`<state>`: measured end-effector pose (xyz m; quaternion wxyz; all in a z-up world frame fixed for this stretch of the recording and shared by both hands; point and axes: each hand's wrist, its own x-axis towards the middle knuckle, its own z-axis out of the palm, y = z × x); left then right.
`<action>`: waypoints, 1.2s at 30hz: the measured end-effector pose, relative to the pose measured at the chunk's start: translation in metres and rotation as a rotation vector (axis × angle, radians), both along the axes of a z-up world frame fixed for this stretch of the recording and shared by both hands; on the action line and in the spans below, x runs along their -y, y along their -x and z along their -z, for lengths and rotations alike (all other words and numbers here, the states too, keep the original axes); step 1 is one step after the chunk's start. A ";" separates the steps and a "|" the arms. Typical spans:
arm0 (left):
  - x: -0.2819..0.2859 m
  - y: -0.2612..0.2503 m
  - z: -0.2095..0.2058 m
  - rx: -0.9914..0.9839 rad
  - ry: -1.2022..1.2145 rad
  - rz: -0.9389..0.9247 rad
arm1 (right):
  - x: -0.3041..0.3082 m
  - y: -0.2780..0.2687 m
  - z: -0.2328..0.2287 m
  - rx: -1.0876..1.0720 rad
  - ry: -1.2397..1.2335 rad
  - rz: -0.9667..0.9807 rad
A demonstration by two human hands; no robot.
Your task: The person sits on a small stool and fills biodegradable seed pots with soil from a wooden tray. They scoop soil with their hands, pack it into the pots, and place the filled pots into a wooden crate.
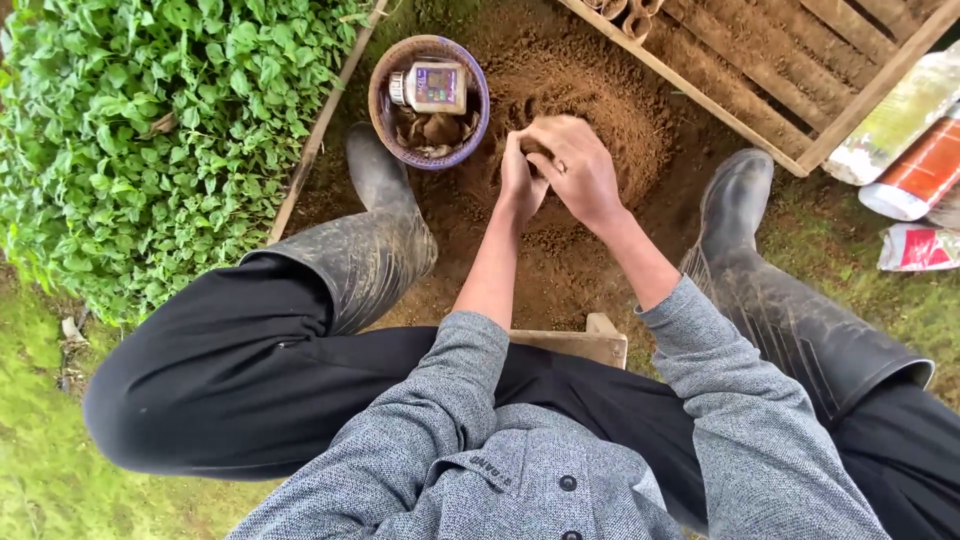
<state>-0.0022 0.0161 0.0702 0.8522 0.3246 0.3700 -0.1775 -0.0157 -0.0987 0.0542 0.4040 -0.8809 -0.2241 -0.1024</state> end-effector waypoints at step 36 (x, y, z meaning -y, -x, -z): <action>0.006 0.012 0.083 0.186 -0.305 0.203 | 0.000 0.033 0.042 0.125 0.583 0.220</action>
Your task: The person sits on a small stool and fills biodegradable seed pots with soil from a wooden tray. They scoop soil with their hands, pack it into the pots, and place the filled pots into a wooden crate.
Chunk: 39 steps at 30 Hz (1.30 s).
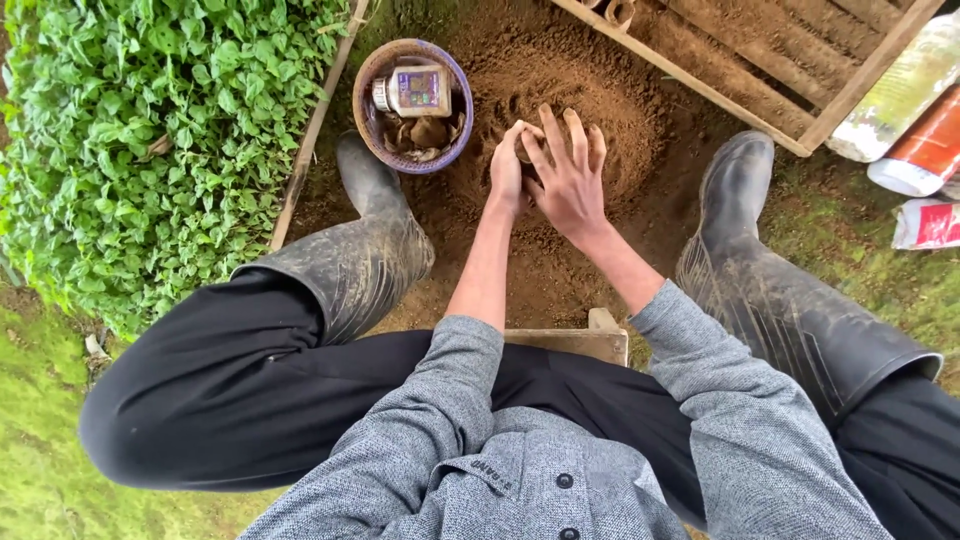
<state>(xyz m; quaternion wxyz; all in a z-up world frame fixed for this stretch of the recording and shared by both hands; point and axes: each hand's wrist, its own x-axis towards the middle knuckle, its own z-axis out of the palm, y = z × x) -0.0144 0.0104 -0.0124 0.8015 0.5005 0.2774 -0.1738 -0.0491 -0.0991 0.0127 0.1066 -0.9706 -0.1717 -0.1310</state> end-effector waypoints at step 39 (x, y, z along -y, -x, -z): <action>-0.010 0.006 0.016 -0.298 0.250 -0.147 | 0.025 0.010 0.071 -0.086 0.087 -0.191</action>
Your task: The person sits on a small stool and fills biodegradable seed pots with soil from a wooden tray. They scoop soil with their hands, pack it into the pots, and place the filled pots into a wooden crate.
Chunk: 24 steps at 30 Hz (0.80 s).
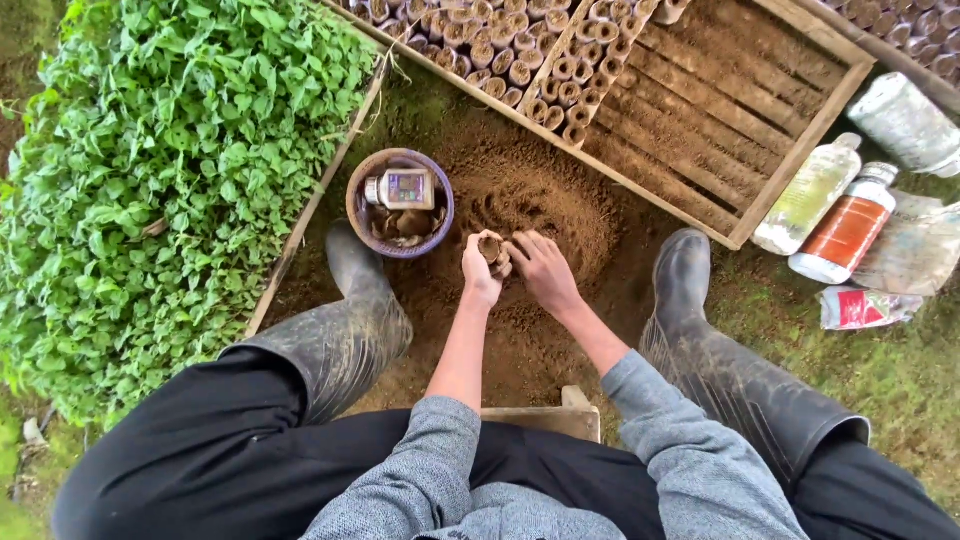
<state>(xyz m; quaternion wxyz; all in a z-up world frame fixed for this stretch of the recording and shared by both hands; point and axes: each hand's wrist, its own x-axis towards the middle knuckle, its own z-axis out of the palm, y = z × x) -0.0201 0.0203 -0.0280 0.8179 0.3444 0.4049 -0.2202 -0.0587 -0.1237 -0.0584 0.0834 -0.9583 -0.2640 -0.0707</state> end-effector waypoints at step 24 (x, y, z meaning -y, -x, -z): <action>0.020 -0.007 -0.048 -0.186 -0.020 -0.092 | -0.015 -0.018 -0.079 0.157 -0.349 0.065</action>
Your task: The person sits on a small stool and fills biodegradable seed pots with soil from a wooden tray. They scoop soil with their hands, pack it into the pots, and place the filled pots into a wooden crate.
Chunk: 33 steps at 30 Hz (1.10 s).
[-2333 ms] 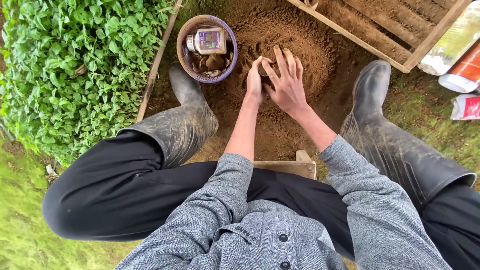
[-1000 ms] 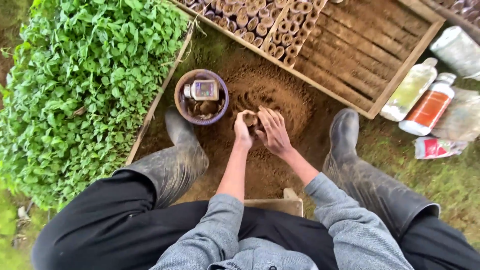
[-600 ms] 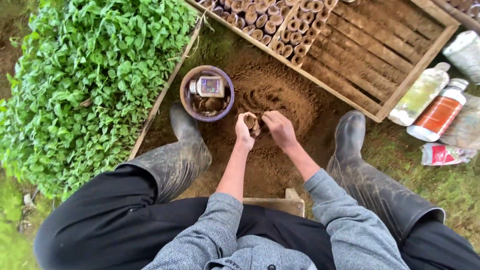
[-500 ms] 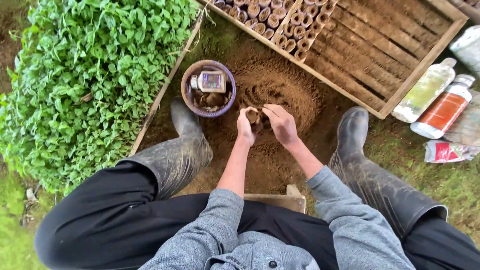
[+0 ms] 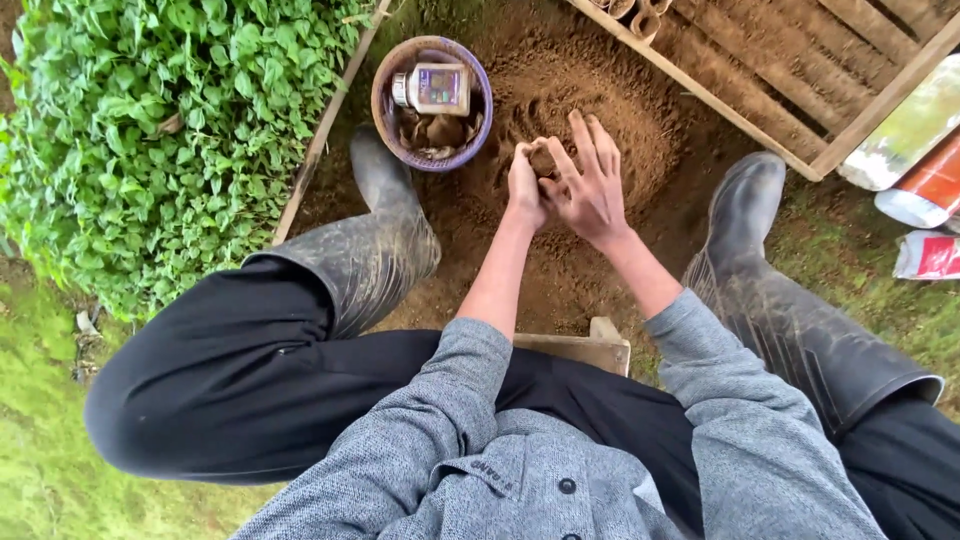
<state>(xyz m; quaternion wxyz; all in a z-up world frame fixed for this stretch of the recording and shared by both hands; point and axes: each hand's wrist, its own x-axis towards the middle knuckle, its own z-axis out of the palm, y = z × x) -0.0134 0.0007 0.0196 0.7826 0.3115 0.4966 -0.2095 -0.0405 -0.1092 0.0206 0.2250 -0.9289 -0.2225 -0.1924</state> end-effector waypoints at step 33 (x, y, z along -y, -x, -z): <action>-0.019 0.003 0.017 0.190 -0.282 0.312 | -0.006 0.018 0.004 -0.257 0.239 0.040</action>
